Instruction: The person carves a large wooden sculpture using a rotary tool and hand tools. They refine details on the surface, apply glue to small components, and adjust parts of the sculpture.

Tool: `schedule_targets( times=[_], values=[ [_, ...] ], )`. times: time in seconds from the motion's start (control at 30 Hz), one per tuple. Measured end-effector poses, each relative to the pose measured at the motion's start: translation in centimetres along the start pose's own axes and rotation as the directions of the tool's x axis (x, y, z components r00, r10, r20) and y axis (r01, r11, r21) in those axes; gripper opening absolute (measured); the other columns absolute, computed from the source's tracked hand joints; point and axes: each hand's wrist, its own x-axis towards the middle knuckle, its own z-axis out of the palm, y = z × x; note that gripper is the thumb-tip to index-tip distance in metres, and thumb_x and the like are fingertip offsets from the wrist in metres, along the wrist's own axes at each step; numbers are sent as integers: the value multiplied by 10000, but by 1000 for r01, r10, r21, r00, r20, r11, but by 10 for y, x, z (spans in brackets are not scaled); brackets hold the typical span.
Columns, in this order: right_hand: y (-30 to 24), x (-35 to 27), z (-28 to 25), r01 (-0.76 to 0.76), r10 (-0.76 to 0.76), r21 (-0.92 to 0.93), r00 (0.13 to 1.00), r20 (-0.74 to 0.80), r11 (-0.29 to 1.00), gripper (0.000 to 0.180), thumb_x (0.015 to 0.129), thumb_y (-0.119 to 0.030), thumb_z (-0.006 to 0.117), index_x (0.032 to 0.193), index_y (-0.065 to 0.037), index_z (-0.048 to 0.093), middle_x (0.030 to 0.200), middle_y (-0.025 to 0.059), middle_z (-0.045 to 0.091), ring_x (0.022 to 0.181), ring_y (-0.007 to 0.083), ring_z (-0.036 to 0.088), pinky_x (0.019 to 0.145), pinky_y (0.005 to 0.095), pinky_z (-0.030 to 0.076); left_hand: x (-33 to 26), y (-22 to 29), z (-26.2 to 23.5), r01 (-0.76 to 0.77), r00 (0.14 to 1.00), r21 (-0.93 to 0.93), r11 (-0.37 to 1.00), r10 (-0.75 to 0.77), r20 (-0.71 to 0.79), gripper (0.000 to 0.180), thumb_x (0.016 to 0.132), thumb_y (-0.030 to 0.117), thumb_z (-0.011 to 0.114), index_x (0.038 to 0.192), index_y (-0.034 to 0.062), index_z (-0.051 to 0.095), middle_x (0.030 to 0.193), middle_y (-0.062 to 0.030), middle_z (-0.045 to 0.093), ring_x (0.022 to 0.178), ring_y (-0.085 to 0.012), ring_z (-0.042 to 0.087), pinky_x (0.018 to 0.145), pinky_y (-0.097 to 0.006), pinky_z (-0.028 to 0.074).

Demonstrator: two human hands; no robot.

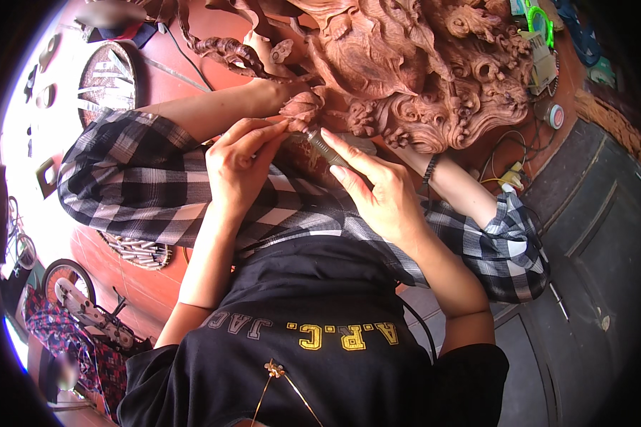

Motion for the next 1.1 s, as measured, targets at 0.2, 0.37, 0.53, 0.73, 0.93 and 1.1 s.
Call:
schedule_targets(
  times=[0.2, 0.37, 0.53, 0.73, 0.93, 1.1],
  values=[
    [5, 1, 1, 83, -84, -10, 996, -30, 996, 446, 934, -76, 629, 1372, -134, 568, 1078, 214, 688, 889, 191, 704, 808, 308, 518, 0, -1, 1, 1, 1000, -13, 1000, -1, 0, 158, 767, 42, 737, 924, 60, 730, 919, -49, 701, 804, -237, 688, 724, -327, 554],
    [2, -1, 1, 16, -16, 20, 1000, 2, 1000, 436, 940, -86, 624, 1371, -130, 568, 1086, 217, 684, 913, 198, 707, 812, 309, 517, 1, 1, 0, 8, 1000, -13, 1000, -8, 4, 156, 771, 46, 735, 927, 64, 732, 920, -46, 702, 808, -235, 689, 723, -327, 555],
    [4, 0, 1, 63, -63, 17, 998, -21, 998, 439, 941, -90, 623, 1373, -132, 564, 1110, 214, 681, 967, 219, 706, 831, 315, 515, 1, 1, 0, 9, 1000, -7, 1000, -9, 5, 157, 772, 50, 737, 927, 69, 734, 917, -43, 701, 807, -232, 690, 727, -326, 556],
    [3, 0, 0, 2, -1, 31, 1000, -2, 1000, 440, 944, -104, 621, 1378, -136, 559, 1143, 207, 676, 1029, 250, 697, 855, 318, 516, 0, 1, 1, 3, 1000, -2, 1000, -3, 0, 156, 769, 51, 740, 924, 72, 736, 917, -40, 702, 807, -229, 690, 728, -326, 557],
    [3, 0, 0, -15, 14, 26, 1000, 7, 1000, 442, 945, -106, 623, 1381, -135, 556, 1120, 203, 686, 942, 184, 701, 836, 304, 517, 1, 2, 0, 4, 1000, 4, 1000, -4, 0, 149, 767, 49, 745, 915, 68, 735, 917, -44, 704, 810, -226, 693, 729, -324, 560],
    [5, 0, 1, 15, -16, 50, 1000, 16, 999, 442, 946, -104, 620, 1382, -137, 556, 1094, 208, 689, 880, 143, 682, 818, 298, 517, 1, 0, 0, 5, 1000, 1, 1000, -5, -3, 138, 769, 48, 747, 906, 61, 734, 921, -50, 707, 818, -226, 698, 735, -323, 562]
  ],
)
